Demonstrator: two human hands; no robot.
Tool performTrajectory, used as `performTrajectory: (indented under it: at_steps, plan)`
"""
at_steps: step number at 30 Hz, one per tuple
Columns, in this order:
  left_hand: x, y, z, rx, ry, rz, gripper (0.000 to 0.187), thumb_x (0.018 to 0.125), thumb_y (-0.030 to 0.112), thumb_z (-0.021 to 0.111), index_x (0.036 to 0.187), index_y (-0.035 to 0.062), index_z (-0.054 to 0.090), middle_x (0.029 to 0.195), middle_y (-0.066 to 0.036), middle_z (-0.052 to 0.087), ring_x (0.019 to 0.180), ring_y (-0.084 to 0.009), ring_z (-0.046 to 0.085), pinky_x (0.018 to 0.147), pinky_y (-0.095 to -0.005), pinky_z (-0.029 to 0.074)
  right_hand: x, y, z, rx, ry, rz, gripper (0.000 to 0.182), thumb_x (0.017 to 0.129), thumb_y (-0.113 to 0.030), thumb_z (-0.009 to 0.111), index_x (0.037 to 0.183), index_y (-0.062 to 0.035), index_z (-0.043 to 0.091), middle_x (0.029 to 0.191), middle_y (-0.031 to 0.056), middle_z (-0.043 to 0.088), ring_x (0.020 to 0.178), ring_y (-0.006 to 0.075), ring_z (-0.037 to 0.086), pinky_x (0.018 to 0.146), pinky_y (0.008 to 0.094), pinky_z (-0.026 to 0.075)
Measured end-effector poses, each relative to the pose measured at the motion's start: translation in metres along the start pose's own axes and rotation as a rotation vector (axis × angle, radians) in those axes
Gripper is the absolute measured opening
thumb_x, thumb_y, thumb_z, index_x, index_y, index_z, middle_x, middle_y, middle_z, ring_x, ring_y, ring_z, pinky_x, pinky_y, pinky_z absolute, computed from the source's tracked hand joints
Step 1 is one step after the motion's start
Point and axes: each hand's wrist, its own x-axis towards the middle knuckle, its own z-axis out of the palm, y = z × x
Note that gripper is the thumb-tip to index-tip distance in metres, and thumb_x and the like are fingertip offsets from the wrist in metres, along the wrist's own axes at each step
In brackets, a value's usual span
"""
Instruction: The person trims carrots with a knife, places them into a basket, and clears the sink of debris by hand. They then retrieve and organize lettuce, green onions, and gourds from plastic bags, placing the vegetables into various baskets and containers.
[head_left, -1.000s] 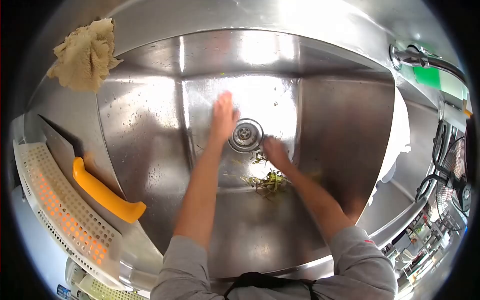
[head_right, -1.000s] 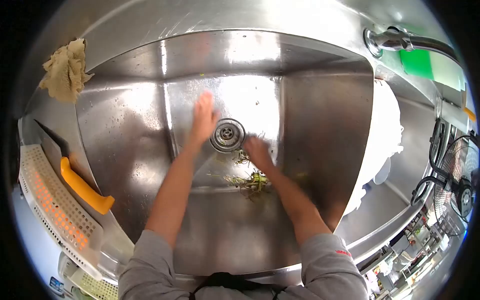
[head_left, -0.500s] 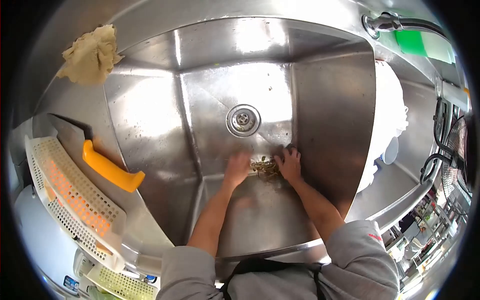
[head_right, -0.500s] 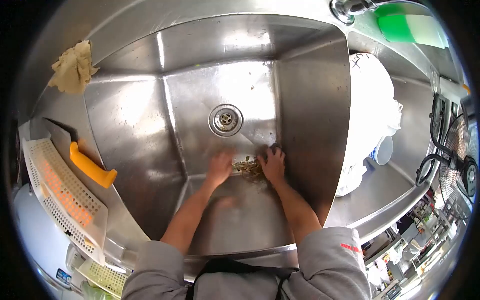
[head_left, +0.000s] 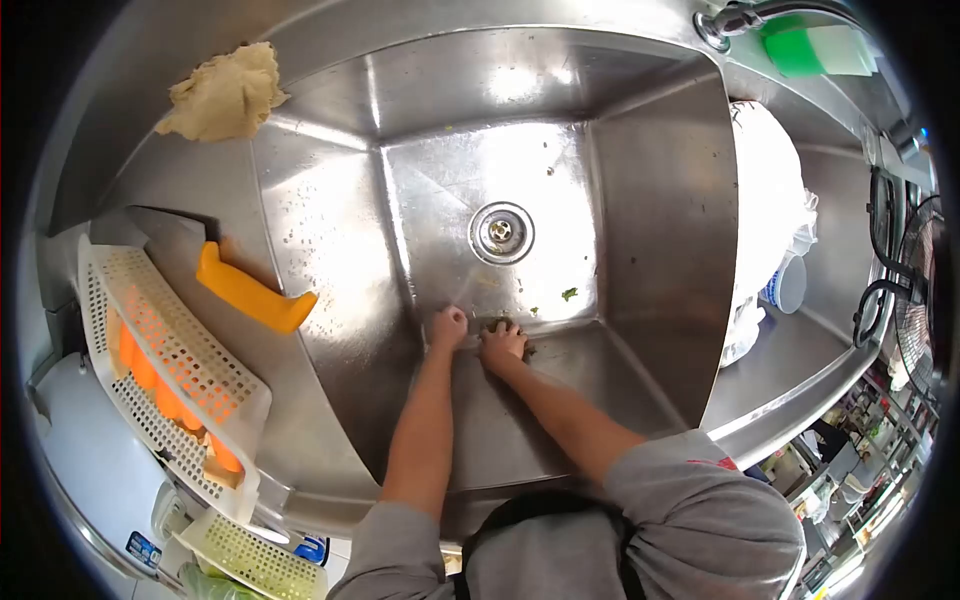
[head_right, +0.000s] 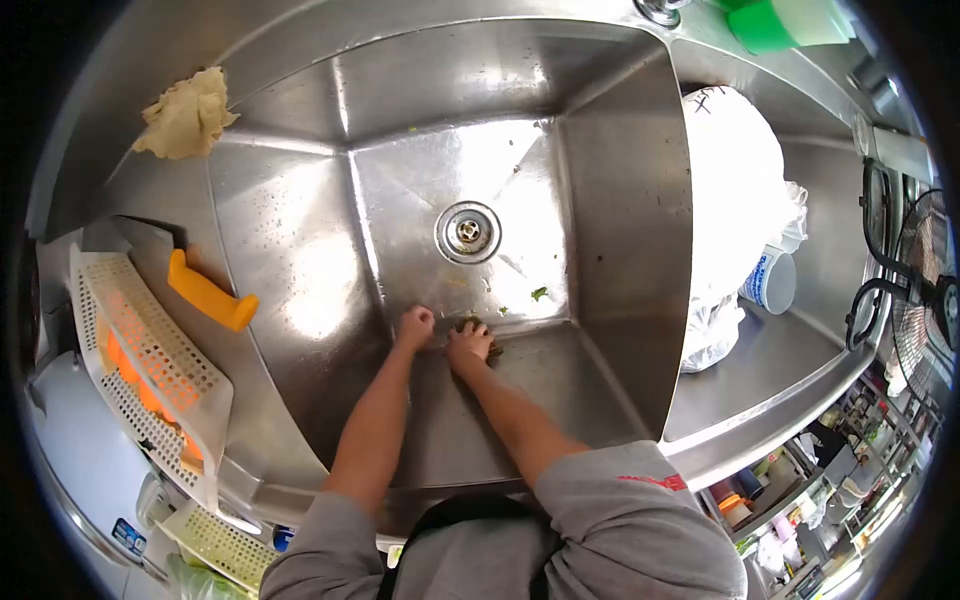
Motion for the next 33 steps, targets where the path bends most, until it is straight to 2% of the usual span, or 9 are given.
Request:
performTrajectory:
  at_steps: [5, 7, 9, 15, 18, 20, 27, 31, 33]
  plan:
    - [-0.02, -0.016, 0.053, 0.161, -0.247, 0.419, 0.027, 0.081, 0.019, 0.048, 0.098, 0.0008, 0.059, 0.103, -0.024, 0.056, 0.091, -0.0375, 0.055, 0.082, -0.0414, 0.044, -0.029, 0.048, -0.011, -0.101, 0.046, -0.275, 0.031, 0.083, -0.029, 0.047, 0.103, -0.0097, 0.06, 0.108, 0.0139, 0.057, 0.1, 0.0324, 0.054, 0.078, 0.0415, 0.047]
    - [-0.018, 0.023, 0.03, 0.113, -0.727, 0.445, 0.027, 0.082, 0.02, 0.046, 0.095, -0.0001, 0.059, 0.093, -0.02, 0.06, 0.082, -0.0335, 0.058, 0.075, -0.0397, 0.046, -0.057, 0.067, -0.039, -0.045, 0.009, -0.385, 0.031, 0.081, -0.029, 0.05, 0.1, -0.0072, 0.062, 0.1, 0.0156, 0.061, 0.094, 0.0306, 0.059, 0.077, 0.0414, 0.048]
    - [-0.025, 0.056, 0.022, -0.184, -0.849, -0.156, 0.026, 0.084, 0.022, 0.047, 0.091, 0.002, 0.061, 0.081, -0.012, 0.061, 0.07, -0.0236, 0.057, 0.065, -0.0355, 0.046, -0.091, 0.077, -0.053, 0.016, -0.029, -0.399, 0.034, 0.078, -0.033, 0.054, 0.101, -0.0084, 0.062, 0.097, 0.0165, 0.062, 0.093, 0.0314, 0.059, 0.078, 0.044, 0.047]
    - [-0.06, 0.153, -0.048, -0.074, -0.791, -0.1, 0.033, 0.088, 0.031, 0.047, 0.103, 0.0044, 0.058, 0.085, -0.006, 0.06, 0.076, -0.0154, 0.057, 0.068, -0.029, 0.046, -0.154, 0.091, -0.086, 0.261, 0.19, -0.49, 0.037, 0.076, -0.037, 0.057, 0.094, -0.0046, 0.063, 0.091, 0.0149, 0.063, 0.079, 0.0295, 0.062, 0.069, 0.0422, 0.048]
    - [-0.089, 0.213, -0.09, -0.121, -0.702, -0.034, 0.035, 0.091, 0.031, 0.044, 0.111, 0.004, 0.053, 0.092, -0.006, 0.058, 0.085, -0.017, 0.058, 0.076, -0.0283, 0.046, -0.192, 0.126, -0.137, 0.682, -0.154, -0.522, 0.038, 0.082, -0.039, 0.054, 0.093, -0.0037, 0.06, 0.081, 0.0087, 0.061, 0.064, 0.022, 0.058, 0.056, 0.0359, 0.048]
    - [-0.1, 0.236, -0.109, -0.08, -0.68, 0.019, 0.035, 0.092, 0.03, 0.042, 0.113, 0.0034, 0.051, 0.093, -0.006, 0.057, 0.086, -0.0174, 0.057, 0.077, -0.0283, 0.045, -0.2, 0.155, -0.149, 1.464, -0.364, -0.506, 0.037, 0.087, -0.041, 0.048, 0.09, -0.0052, 0.057, 0.073, 0.0038, 0.056, 0.056, 0.0146, 0.052, 0.047, 0.0295, 0.044]
    - [-0.125, 0.301, -0.083, -0.201, -0.597, 0.023, 0.035, 0.093, 0.028, 0.041, 0.114, 0.0012, 0.049, 0.099, -0.01, 0.058, 0.087, -0.0179, 0.058, 0.075, -0.0289, 0.047, -0.382, 0.366, -0.171, 2.282, 0.116, -0.929, 0.03, 0.085, -0.037, 0.054, 0.078, -0.0076, 0.05, 0.06, -0.0013, 0.041, 0.048, 0.0066, 0.037, 0.039, 0.0193, 0.032]
    - [-0.141, 0.326, -0.049, -0.336, -0.26, 0.007, 0.035, 0.092, 0.03, 0.043, 0.114, 0.0029, 0.049, 0.096, -0.009, 0.058, 0.084, -0.018, 0.059, 0.072, -0.0289, 0.049, -0.426, 0.547, -0.104, 2.474, 0.505, -1.173, 0.029, 0.086, -0.034, 0.052, 0.088, -0.0051, 0.053, 0.063, 0.0015, 0.044, 0.048, 0.0091, 0.041, 0.039, 0.0206, 0.035]
    - [-0.142, 0.327, -0.043, -0.396, -0.146, -0.011, 0.037, 0.092, 0.033, 0.043, 0.115, 0.0045, 0.049, 0.092, -0.007, 0.059, 0.079, -0.0176, 0.059, 0.07, -0.0288, 0.05, -0.44, 0.627, -0.075, 2.537, 1.003, -0.832, 0.029, 0.087, -0.033, 0.051, 0.087, -0.0046, 0.053, 0.062, 0.0024, 0.046, 0.047, 0.0095, 0.042, 0.039, 0.0224, 0.036]
